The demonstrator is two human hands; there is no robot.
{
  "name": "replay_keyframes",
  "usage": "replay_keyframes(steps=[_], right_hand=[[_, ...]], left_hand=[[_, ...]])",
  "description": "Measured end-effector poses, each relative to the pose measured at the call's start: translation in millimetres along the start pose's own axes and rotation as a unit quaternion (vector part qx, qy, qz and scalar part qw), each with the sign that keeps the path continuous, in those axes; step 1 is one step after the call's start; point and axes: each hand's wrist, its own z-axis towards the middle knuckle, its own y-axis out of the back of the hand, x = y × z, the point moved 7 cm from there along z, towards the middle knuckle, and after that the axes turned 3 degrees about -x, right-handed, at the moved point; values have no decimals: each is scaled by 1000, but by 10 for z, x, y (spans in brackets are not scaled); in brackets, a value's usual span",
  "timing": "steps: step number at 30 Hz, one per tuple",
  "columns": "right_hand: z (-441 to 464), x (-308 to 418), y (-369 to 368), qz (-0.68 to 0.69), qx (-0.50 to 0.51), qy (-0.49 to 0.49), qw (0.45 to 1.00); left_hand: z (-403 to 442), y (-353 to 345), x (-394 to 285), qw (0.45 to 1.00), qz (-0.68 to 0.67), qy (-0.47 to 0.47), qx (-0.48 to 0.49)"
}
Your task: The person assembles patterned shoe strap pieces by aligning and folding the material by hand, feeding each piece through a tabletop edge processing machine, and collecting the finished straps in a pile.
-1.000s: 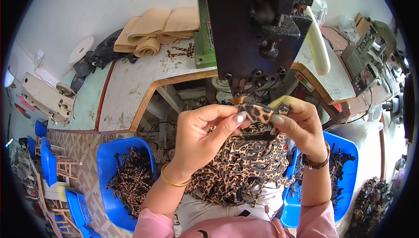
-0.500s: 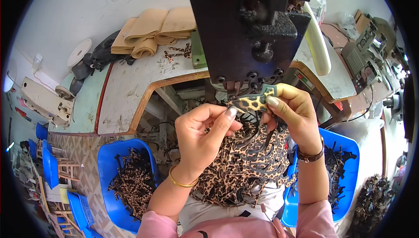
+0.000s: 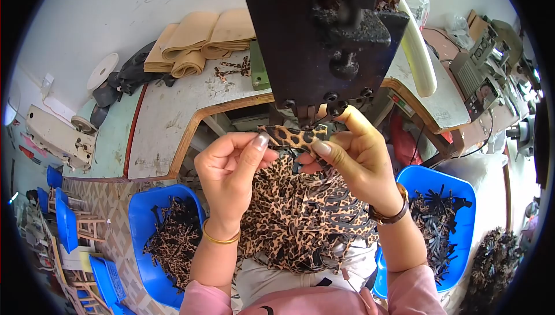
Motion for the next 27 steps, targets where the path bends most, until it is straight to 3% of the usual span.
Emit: replay_keyframes(steps=[11,14,17,19,21,24,25,27], right_hand=[[-38,43,-34,-122,10,13,992],[-34,91,9,-150,30,39,987],[17,172,16,-183,36,28,982],[60,182,50,-202,46,28,978],[66,324,54,-235,71,162,956],[151,431,95,-257,99,165,947],[212,475,110,-281,107,92,949],[289,491,129,-277,108,75,952]], left_hand=[[-64,134,52,998,-13,25,50],[16,105,24,997,36,-3,63],[79,-171,-66,978,109,-55,170],[87,-303,-33,980,74,-21,182],[77,-372,-2,979,39,35,199],[53,-385,58,982,20,12,188],[32,-410,62,982,20,13,190],[-5,-425,77,987,17,25,160]])
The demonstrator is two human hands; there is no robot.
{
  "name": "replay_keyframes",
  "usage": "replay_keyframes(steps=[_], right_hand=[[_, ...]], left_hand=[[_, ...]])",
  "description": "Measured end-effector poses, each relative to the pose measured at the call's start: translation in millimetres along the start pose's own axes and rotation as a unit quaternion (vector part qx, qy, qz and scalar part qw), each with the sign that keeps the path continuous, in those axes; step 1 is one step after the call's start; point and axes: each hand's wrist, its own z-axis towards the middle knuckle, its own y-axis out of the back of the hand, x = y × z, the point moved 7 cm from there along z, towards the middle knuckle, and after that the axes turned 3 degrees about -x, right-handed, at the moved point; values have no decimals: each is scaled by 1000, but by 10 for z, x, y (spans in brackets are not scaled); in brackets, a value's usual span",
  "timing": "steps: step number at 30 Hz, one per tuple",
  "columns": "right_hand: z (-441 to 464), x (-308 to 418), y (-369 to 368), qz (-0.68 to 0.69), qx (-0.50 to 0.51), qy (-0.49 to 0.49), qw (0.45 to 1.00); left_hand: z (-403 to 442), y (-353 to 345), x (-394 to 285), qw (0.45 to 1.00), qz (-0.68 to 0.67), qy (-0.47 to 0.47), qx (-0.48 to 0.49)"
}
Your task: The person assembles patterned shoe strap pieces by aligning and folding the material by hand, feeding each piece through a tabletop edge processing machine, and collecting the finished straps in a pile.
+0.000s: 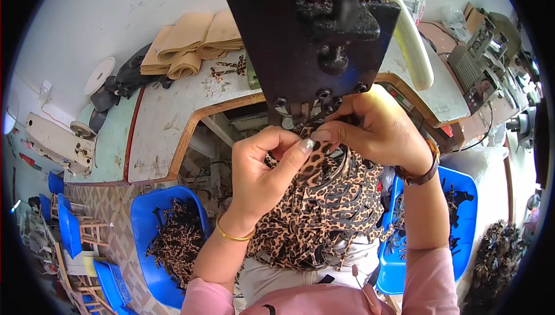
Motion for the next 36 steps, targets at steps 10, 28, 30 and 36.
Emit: replay_keyframes(steps=[10,28,30,36], right_hand=[[175,3,364,-108,42,98,988],[169,-46,91,-33,50,82,995],[160,-40,-13,50,33,62,996],[130,51,66,-122,22,23,992]], left_hand=[[-94,137,-44,990,4,-88,-108],[-257,700,-307,856,337,-262,-291],[-226,444,-53,954,200,-148,-167],[-133,-62,157,977,-192,35,-87]])
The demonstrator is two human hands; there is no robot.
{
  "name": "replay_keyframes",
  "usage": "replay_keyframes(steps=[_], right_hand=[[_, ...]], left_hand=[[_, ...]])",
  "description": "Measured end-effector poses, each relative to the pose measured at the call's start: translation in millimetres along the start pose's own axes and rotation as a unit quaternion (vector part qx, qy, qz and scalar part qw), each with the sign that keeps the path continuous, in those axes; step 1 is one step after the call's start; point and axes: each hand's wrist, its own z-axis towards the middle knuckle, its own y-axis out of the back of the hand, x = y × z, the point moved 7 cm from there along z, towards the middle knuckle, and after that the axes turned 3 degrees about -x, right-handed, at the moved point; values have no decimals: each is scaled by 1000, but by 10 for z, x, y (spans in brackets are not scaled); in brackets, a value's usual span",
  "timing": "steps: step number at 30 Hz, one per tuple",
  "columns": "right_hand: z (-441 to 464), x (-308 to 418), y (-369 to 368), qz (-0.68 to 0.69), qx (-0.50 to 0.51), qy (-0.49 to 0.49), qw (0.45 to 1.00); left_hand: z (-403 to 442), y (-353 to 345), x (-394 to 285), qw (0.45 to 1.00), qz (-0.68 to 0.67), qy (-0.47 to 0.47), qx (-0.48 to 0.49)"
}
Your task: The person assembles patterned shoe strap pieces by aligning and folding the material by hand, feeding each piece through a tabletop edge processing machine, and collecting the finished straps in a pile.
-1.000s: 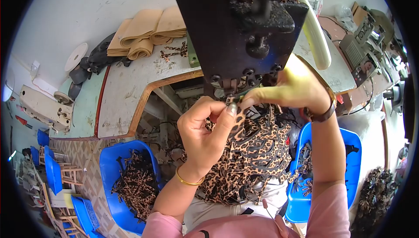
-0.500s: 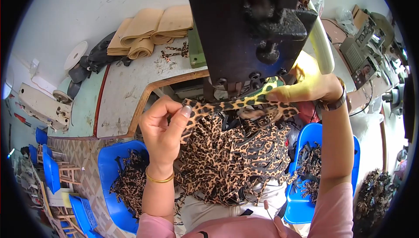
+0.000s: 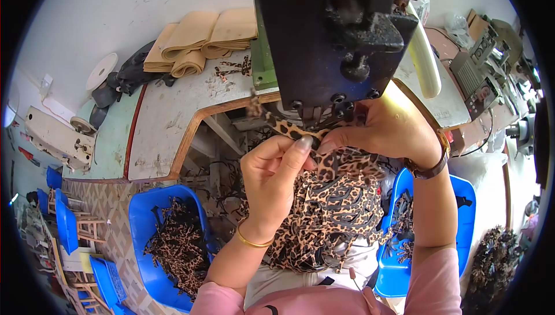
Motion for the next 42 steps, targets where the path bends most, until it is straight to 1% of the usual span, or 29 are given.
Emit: replay_keyframes(steps=[1,2,6,7,9,11,13,14,15,16,17,18,19,20,21,23,24,26,27,28,29,31,32,33,34,35,37,38,42], right_hand=[[-13,-14,14,-112,9,-6,994],[-23,-29,34,-112,7,-8,994],[-47,26,100,18,-34,91,995],[-59,35,97,19,-33,93,995],[-101,-56,28,28,11,-17,999],[-120,32,-2,1,-25,8,1000],[-160,85,0,-23,-92,28,995],[-185,104,-21,-29,-107,46,993],[-232,116,-39,-42,-121,34,991],[-279,171,-64,-101,-119,58,986],[-326,225,-89,-160,-115,81,977],[-365,252,-107,-158,-112,81,978],[-414,345,-139,-213,-113,122,963],[-464,436,-180,-266,-115,163,943],[-503,494,-202,-292,-126,179,931],[-554,580,-206,-324,-149,219,908],[-550,591,-210,-326,-149,220,907],[-587,684,-232,-325,-169,274,889],[-596,690,-228,-326,-168,275,889],[-606,701,-252,-341,-152,283,883],[-617,710,-280,-355,-136,292,878],[-640,691,-279,-360,-131,283,879],[-645,646,-237,-358,-154,247,887],[-652,591,-195,-355,-176,211,894],[-661,541,-166,-333,-205,213,895],[-667,548,-183,-333,-204,214,895],[-683,575,-178,-294,-242,187,905],[-686,602,-190,-261,-258,177,913],[-702,549,-295,-234,-252,139,929]], left_hand=[[-5,9,-54,999,14,-29,-18],[-11,24,-102,997,27,-59,-36],[-3,89,-138,995,42,-75,-49],[7,121,-167,993,56,-87,-50],[23,185,-217,992,69,-97,-52],[31,231,-282,984,124,-116,-49],[33,288,-320,984,123,-115,-53],[-7,286,-434,947,262,-181,-51],[-59,245,-513,885,395,-242,-47],[-135,217,-579,834,454,-307,-64],[-106,209,-595,834,455,-306,-64],[-89,86,-626,802,484,-349,-12],[-118,-16,-624,766,510,-389,39],[-106,23,-529,797,491,-346,63],[-116,42,-550,797,492,-345,60],[-122,0,-562,782,509,-342,109],[-133,-41,-580,788,476,-376,109],[-155,-79,-560,784,474,-388,103],[-177,-88,-565,779,474,-398,97],[-200,-85,-555,779,513,-346,99],[-206,-97,-572,779,514,-345,98],[-204,-144,-567,786,504,-339,120],[-181,-153,-545,785,505,-338,120],[-136,-144,-511,812,470,-323,121],[-113,-139,-487,838,434,-307,121],[-125,-156,-480,839,434,-307,120],[-18,-40,-283,946,296,-97,92],[-2,-31,-230,966,241,-67,73],[23,-79,-134,985,161,-23,54]])
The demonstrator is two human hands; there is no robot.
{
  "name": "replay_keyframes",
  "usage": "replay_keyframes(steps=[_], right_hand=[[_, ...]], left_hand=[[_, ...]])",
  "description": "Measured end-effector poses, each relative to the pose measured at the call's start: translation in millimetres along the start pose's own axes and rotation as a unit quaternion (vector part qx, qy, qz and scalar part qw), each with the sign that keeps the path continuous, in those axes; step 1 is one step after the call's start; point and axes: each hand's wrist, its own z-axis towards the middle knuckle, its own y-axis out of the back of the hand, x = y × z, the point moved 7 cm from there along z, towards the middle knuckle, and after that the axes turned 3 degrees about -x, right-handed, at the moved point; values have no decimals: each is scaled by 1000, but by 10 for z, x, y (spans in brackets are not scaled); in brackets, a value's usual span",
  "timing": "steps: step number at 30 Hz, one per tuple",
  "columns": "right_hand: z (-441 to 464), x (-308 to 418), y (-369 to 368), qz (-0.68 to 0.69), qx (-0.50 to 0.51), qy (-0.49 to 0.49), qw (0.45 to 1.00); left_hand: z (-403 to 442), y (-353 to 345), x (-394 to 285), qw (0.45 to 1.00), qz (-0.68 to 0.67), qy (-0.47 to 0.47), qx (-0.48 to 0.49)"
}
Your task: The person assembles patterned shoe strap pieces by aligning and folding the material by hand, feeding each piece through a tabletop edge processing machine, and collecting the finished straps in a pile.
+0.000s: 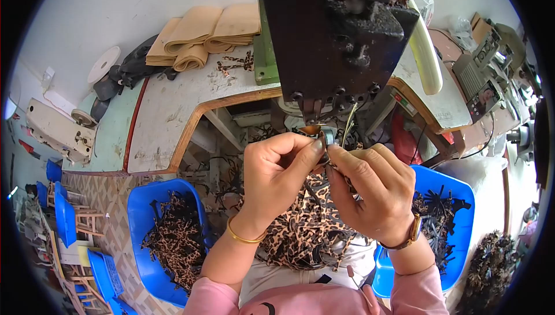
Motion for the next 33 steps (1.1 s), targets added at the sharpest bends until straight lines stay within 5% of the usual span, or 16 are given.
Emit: replay_keyframes(steps=[15,19,21,22,25,33], right_hand=[[36,72,-88,-44,46,10,998],[-9,-62,-125,103,119,-25,987],[-108,-477,-14,186,-45,-236,953],[-127,-631,-54,187,-62,-263,945],[-172,-863,-369,455,128,-422,774],[180,-962,-318,385,166,-377,826]], left_hand=[[-59,102,154,974,-213,59,-48],[-59,83,126,991,-115,65,-8],[-44,104,96,993,-114,34,-3],[-42,74,98,993,-114,41,6],[-59,-56,124,986,-149,69,26],[-80,-92,128,990,-138,25,-32]])
